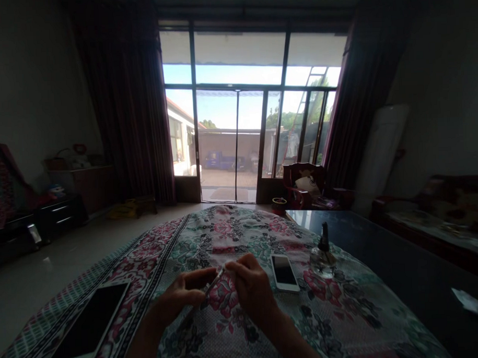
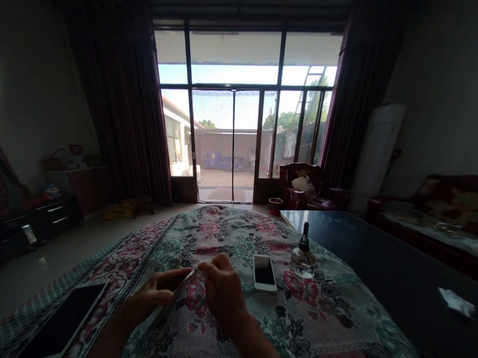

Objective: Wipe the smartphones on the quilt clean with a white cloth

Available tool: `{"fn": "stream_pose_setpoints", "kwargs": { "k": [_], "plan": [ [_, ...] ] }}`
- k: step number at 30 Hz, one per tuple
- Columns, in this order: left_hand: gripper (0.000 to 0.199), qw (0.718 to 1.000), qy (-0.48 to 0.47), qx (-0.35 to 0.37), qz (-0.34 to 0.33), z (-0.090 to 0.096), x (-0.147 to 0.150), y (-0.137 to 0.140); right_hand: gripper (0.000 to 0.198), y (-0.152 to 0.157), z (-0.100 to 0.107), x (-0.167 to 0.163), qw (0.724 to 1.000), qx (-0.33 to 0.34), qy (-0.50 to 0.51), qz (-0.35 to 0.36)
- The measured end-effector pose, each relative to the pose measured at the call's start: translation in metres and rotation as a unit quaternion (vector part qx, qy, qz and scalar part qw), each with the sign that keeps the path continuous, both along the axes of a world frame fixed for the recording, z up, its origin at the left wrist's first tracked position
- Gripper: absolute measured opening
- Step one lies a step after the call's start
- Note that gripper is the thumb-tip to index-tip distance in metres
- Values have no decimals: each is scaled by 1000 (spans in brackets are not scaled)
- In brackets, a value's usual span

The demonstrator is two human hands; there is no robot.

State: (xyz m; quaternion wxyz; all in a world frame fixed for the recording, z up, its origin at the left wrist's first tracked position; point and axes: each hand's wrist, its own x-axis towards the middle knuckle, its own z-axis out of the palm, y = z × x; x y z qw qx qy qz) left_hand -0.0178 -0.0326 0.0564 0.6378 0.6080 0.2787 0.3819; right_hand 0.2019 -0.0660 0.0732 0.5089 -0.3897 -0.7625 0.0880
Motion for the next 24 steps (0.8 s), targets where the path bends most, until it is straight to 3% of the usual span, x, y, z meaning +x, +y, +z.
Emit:
{"fn": "stream_pose_setpoints", "kwargs": {
  "k": [5,13,20,24],
  "plan": [
    [62,1000,13,11,-20,0,1,0,29,6,-6,4,1000,-4,-5,-28],
    [61,1000,-5,6,10,-3,-7,1,33,-20,8,-16,999,7,-3,50],
    [61,999,31,20,-13,3,0,-1,30,7,-9,4,999,6,-4,-48],
    [60,999,44,27,-9,4,1,0,31,5,-11,2,999,0,-1,-51]
  ]
}}
